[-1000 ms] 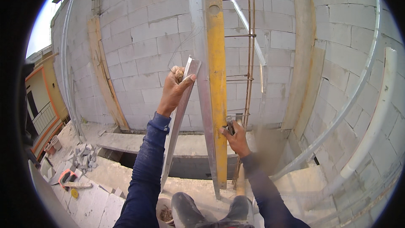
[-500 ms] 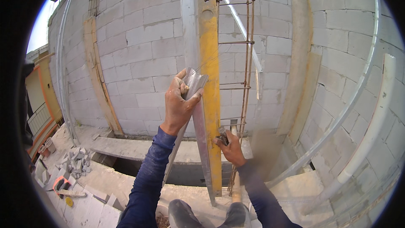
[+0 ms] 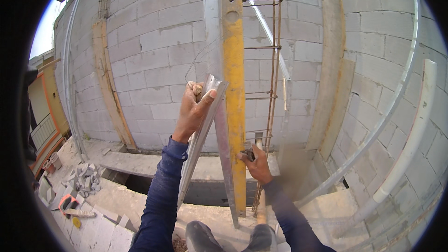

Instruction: The person hammers nails into a metal frame, then uses a spirit level to check alignment. They secure the frame with wire and pliers, and continue assembling the structure.

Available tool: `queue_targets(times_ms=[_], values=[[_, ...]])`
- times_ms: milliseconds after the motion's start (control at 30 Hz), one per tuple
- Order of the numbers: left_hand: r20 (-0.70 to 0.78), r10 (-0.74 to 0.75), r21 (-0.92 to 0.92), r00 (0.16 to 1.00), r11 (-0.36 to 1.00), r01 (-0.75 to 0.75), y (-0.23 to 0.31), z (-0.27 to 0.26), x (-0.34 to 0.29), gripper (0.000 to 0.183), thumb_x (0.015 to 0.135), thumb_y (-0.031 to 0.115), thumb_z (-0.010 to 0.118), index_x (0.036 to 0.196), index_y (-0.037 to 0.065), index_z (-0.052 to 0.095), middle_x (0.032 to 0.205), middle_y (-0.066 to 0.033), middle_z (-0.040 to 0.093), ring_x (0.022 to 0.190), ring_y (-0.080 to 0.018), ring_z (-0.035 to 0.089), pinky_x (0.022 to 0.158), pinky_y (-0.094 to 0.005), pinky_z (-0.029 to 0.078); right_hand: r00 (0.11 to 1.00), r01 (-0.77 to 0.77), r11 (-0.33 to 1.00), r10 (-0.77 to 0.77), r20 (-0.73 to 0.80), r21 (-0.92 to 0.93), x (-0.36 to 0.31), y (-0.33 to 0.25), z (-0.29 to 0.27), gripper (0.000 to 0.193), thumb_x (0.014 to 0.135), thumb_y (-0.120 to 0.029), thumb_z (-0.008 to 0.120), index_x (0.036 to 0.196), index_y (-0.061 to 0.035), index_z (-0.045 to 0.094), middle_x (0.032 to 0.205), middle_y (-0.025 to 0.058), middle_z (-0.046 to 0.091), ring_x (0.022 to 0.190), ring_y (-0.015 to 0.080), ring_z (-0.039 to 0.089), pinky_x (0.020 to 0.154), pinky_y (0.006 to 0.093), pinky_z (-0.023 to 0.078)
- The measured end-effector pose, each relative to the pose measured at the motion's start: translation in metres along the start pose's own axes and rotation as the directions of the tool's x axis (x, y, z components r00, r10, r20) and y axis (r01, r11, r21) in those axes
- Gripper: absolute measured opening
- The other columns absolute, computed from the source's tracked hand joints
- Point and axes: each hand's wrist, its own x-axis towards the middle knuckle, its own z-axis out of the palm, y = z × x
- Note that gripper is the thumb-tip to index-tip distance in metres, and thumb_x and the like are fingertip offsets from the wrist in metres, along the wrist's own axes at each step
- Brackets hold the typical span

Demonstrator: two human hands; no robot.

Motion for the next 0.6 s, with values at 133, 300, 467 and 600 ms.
queue_targets(times_ms=[133,300,467,600], values=[[0.100,-0.131,-0.043,0.986,0.990,0.136,-0.002,-0.009,0.002,0.044,0.099,0.041,0.077,0.105,0.004,0.053,0.086,0.0072,0.046,0.076,-0.0024,0.042,0.064,-0.0182,0.040,0.999,-0.049,0.998,0.049,-0.008,0.045,-0.004,-0.004,-0.002,0.034,0.101,-0.018,0.074,0.124,0.0057,0.064,0.103,0.0087,0.075,0.092,0.0126,0.069,0.084,0.0295,0.056],[0.122,-0.116,-0.170,0.986,0.976,0.135,-0.012,0.003,0.003,0.040,0.098,0.036,0.079,0.106,0.006,0.053,0.087,0.0080,0.044,0.076,-0.0003,0.039,0.063,-0.0153,0.035,0.998,0.016,0.999,-0.014,-0.057,0.028,-0.007,-0.004,-0.011,0.033,0.101,-0.016,0.073,0.125,0.0049,0.064,0.105,0.0081,0.075,0.094,0.0130,0.069,0.085,0.0295,0.056],[0.194,-0.112,-0.215,0.975,0.964,0.154,-0.007,0.007,0.002,0.039,0.097,0.035,0.080,0.104,0.009,0.051,0.087,0.0080,0.043,0.074,-0.0010,0.036,0.063,-0.0149,0.033,0.999,-0.045,0.987,0.040,-0.035,-0.156,-0.005,0.003,-0.017,0.033,0.100,-0.016,0.074,0.124,0.0045,0.064,0.103,0.0081,0.075,0.092,0.0130,0.069,0.084,0.0297,0.055],[0.218,-0.178,-0.088,0.960,0.975,0.201,0.008,-0.001,0.003,0.046,0.095,0.038,0.082,0.112,0.004,0.055,0.091,0.0021,0.054,0.080,-0.0041,0.049,0.067,-0.0173,0.043,0.999,0.022,0.999,-0.023,-0.032,-0.025,-0.005,0.004,-0.015,0.032,0.100,-0.018,0.074,0.121,0.0047,0.065,0.099,0.0079,0.074,0.087,0.0124,0.068,0.080,0.0296,0.055]])
